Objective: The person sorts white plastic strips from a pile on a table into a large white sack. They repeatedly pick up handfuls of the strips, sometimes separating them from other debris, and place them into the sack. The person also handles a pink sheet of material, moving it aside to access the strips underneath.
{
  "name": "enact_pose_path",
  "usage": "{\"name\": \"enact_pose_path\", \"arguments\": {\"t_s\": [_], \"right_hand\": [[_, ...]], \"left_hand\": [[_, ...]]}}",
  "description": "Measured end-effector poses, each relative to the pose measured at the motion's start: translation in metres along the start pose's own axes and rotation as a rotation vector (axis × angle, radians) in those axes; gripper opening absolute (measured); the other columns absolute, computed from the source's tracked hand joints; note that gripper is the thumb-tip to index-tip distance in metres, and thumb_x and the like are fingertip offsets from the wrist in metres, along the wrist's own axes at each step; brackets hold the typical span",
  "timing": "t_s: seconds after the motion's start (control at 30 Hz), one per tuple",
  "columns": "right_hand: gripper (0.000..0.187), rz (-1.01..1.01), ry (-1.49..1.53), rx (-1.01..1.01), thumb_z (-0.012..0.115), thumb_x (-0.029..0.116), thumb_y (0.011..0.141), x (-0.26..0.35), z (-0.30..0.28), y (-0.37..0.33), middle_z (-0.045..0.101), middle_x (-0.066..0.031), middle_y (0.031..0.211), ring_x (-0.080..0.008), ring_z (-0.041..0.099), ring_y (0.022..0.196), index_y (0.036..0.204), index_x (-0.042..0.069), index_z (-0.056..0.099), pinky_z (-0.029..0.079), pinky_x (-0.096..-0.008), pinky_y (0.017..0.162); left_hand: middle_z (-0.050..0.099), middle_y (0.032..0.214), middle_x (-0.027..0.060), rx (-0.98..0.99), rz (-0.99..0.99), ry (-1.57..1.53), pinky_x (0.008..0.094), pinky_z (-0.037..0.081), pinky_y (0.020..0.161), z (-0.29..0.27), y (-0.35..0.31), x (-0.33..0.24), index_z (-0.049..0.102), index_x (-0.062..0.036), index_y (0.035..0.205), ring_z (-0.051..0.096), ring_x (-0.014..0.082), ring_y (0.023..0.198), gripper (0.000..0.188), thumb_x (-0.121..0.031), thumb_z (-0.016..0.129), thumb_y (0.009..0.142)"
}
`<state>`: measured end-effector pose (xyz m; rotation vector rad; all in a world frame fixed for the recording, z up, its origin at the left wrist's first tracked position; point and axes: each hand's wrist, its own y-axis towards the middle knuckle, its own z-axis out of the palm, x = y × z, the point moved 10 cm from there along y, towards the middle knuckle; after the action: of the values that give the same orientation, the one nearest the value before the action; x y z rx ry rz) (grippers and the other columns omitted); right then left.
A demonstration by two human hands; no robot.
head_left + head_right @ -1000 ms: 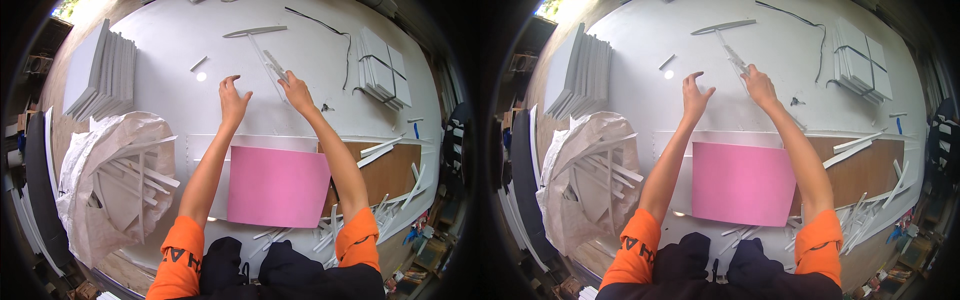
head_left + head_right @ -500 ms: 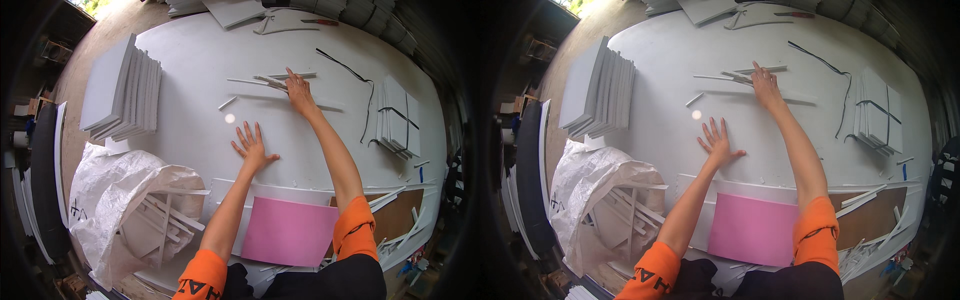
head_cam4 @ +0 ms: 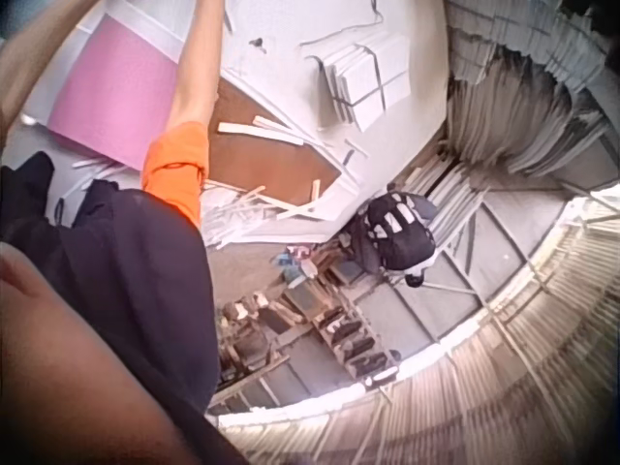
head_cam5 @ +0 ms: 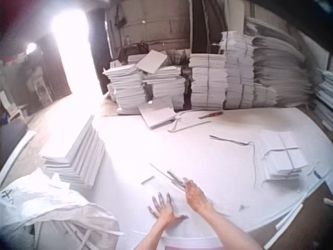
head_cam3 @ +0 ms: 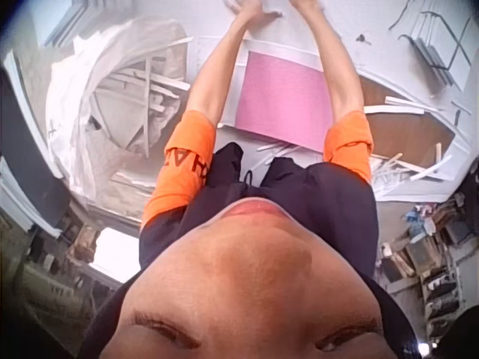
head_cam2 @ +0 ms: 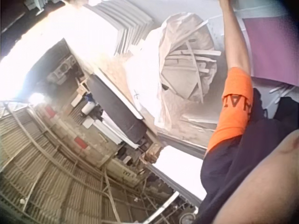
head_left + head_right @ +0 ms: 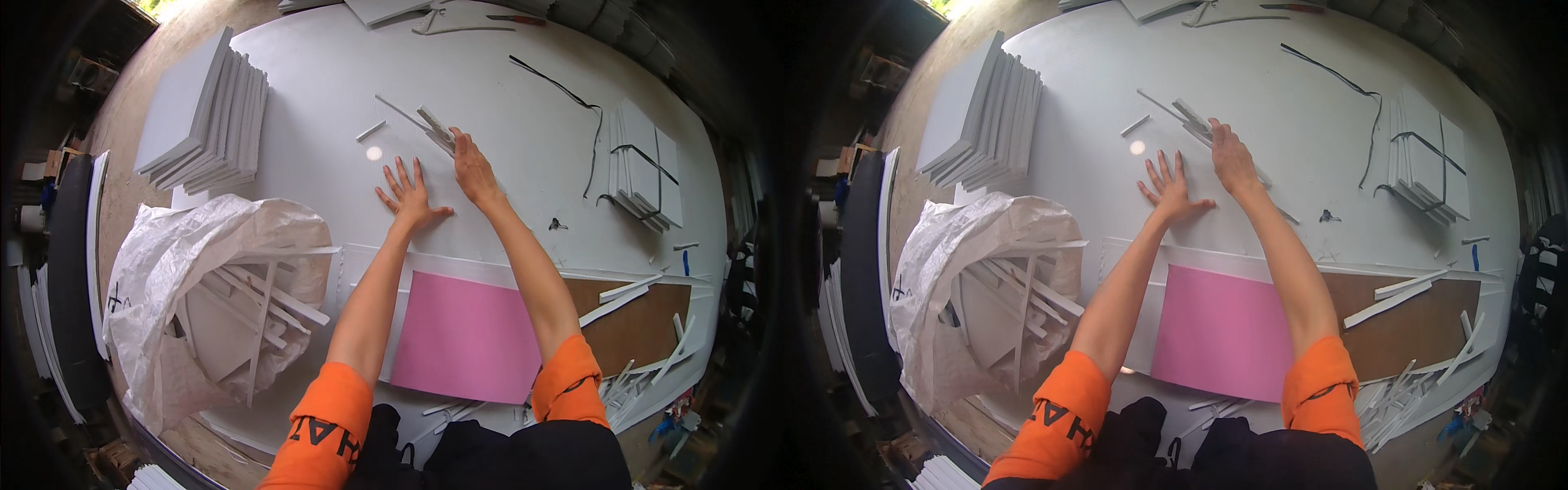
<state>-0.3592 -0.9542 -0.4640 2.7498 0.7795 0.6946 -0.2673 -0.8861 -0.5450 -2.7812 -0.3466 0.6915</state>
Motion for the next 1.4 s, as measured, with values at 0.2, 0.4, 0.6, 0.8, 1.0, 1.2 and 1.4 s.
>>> {"name": "enact_pose_path", "arguments": {"t_s": [0.2,0.4,0.6,0.8,1.0,1.2,1.4], "right_hand": [[0.025,0.149,0.582,-0.298,0.044,0.007,0.086,0.023,-0.106,-0.032,0.047,-0.0118,0.090,-0.0229,0.053,0.071,0.107,0.002,0.032,0.044,-0.0333,0.061],[0.017,0.385,1.571,-0.349,0.041,0.016,0.091,0.088,-0.153,-0.056,0.043,-0.0039,0.078,-0.0124,0.047,0.063,0.103,0.007,0.033,0.043,-0.0270,0.059],[0.021,0.304,1.384,0.105,0.038,0.021,0.093,0.184,-0.134,-0.115,0.040,0.0000,0.067,-0.0041,0.033,0.046,0.109,0.008,0.037,0.029,-0.0191,0.042],[0.013,0.236,0.727,0.912,0.040,0.019,0.092,0.223,-0.102,-0.198,0.035,0.0036,0.058,-0.0046,0.031,0.047,0.093,0.007,0.046,0.029,-0.0202,0.041],[0.028,-0.024,0.619,0.764,0.042,0.020,0.087,0.360,-0.021,-0.135,0.055,-0.0150,0.077,-0.0281,0.054,0.068,0.108,0.002,0.045,0.043,-0.0383,0.063],[0.049,-0.614,0.555,-0.025,0.047,0.031,0.085,0.483,0.008,-0.115,0.046,-0.0245,0.117,-0.0382,0.043,0.108,0.123,0.002,0.036,0.034,-0.0409,0.091],[0.059,-0.552,0.697,0.382,0.049,0.038,0.083,0.489,0.043,-0.076,0.040,-0.0224,0.124,-0.0364,0.034,0.117,0.127,0.003,0.032,0.025,-0.0424,0.098]], "left_hand": [[0.014,0.138,0.0220,0.016,0.156,-0.935,0.0526,0.011,0.100,-0.026,-0.048,-0.057,0.015,-0.0105,0.137,0.014,0.0314,0.128,0.068,-0.056,0.024,0.087],[0.057,0.079,0.0102,0.164,0.405,-1.060,0.0287,0.043,0.060,-0.096,-0.139,-0.082,0.035,-0.0045,0.109,0.055,0.0142,0.065,0.040,-0.041,0.033,0.092],[0.051,0.090,0.0150,-0.510,0.419,-0.603,0.0325,0.044,0.068,-0.178,-0.282,-0.012,0.035,-0.0004,0.104,0.054,0.0236,0.081,0.031,-0.011,0.054,0.083],[0.044,0.109,0.0132,-1.176,0.068,0.155,0.0381,0.036,0.087,-0.299,-0.459,0.089,0.046,-0.0037,0.099,0.046,0.0304,0.099,0.037,-0.012,0.068,0.071],[0.046,0.103,0.0132,-1.742,-0.053,-0.319,0.0334,0.035,0.088,-0.306,-0.506,0.207,0.044,-0.0008,0.099,0.047,0.0252,0.099,0.038,-0.021,0.067,0.076],[0.048,0.083,0.0067,-1.533,-0.010,-0.807,0.0216,0.037,0.070,-0.286,-0.475,0.218,0.042,0.0014,0.095,0.045,0.0106,0.078,0.027,-0.019,0.056,0.084],[0.046,0.084,0.0070,-1.617,-0.160,-0.838,0.0237,0.036,0.070,-0.276,-0.474,0.238,0.041,0.0019,0.096,0.044,0.0126,0.077,0.024,-0.020,0.047,0.089]]}}
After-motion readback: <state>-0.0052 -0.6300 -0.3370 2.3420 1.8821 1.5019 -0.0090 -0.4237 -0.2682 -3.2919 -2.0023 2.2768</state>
